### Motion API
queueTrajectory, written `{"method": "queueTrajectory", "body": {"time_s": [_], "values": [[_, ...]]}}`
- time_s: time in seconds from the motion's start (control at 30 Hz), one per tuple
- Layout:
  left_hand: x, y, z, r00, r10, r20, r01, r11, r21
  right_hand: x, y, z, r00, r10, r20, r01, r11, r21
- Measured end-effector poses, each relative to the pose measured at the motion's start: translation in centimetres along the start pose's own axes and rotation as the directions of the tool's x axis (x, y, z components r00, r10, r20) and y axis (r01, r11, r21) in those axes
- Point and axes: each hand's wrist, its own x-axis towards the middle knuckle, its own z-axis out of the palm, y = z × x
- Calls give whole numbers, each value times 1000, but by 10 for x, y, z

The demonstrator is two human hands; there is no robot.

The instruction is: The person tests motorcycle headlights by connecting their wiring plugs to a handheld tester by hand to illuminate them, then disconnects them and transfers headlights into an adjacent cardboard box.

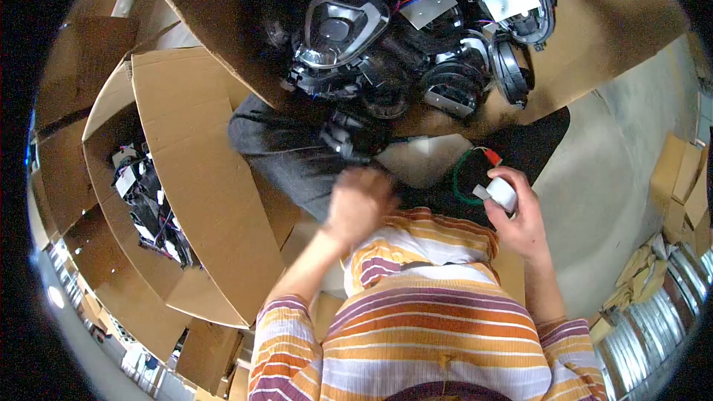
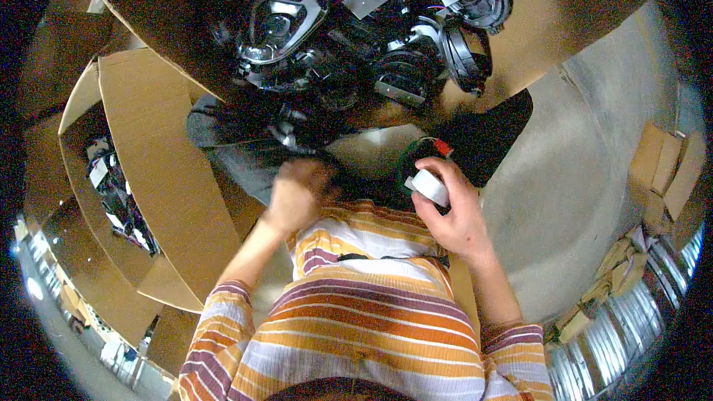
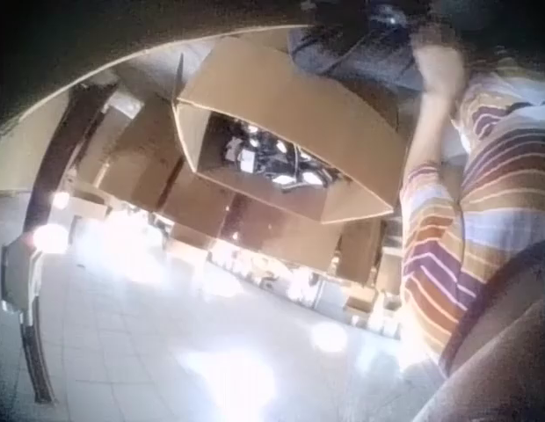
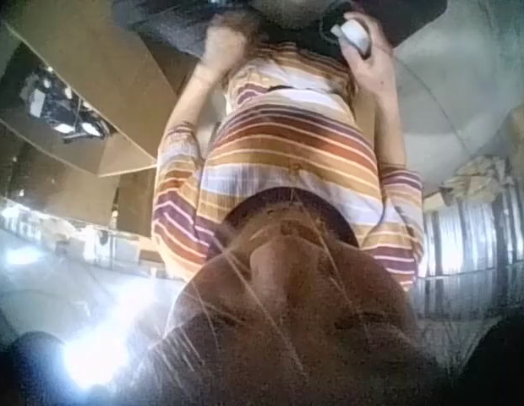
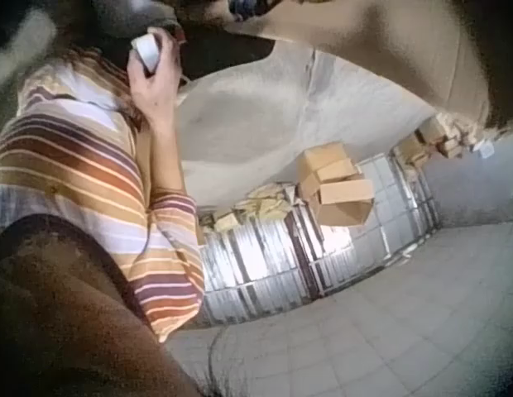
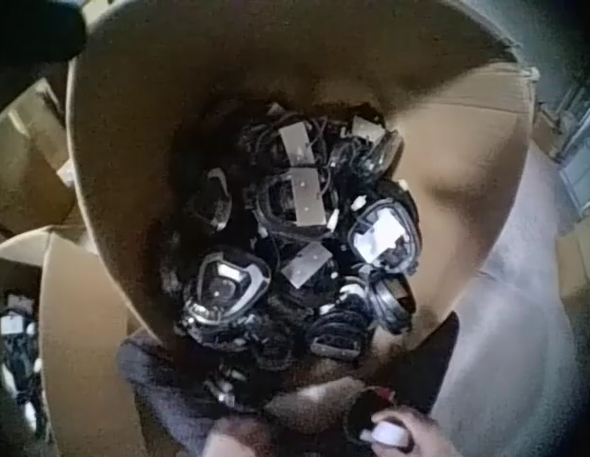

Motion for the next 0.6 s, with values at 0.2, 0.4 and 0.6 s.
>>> {"method": "queueTrajectory", "body": {"time_s": [0.2, 0.4, 0.6], "values": [[24, -20, -26, 982, -108, -156, 89, 989, -122, 4, -5, 2, 1000, 3, -12, -4, 997, -77], [38, -132, -15, 761, -532, -372, 463, 846, -263, 5, -2, 3, 999, 45, 18, -43, 993, -106], [45, -126, 27, 547, -818, -178, 536, 506, -676, 5, 2, 7, 998, 24, 55, -13, 983, -182]]}}
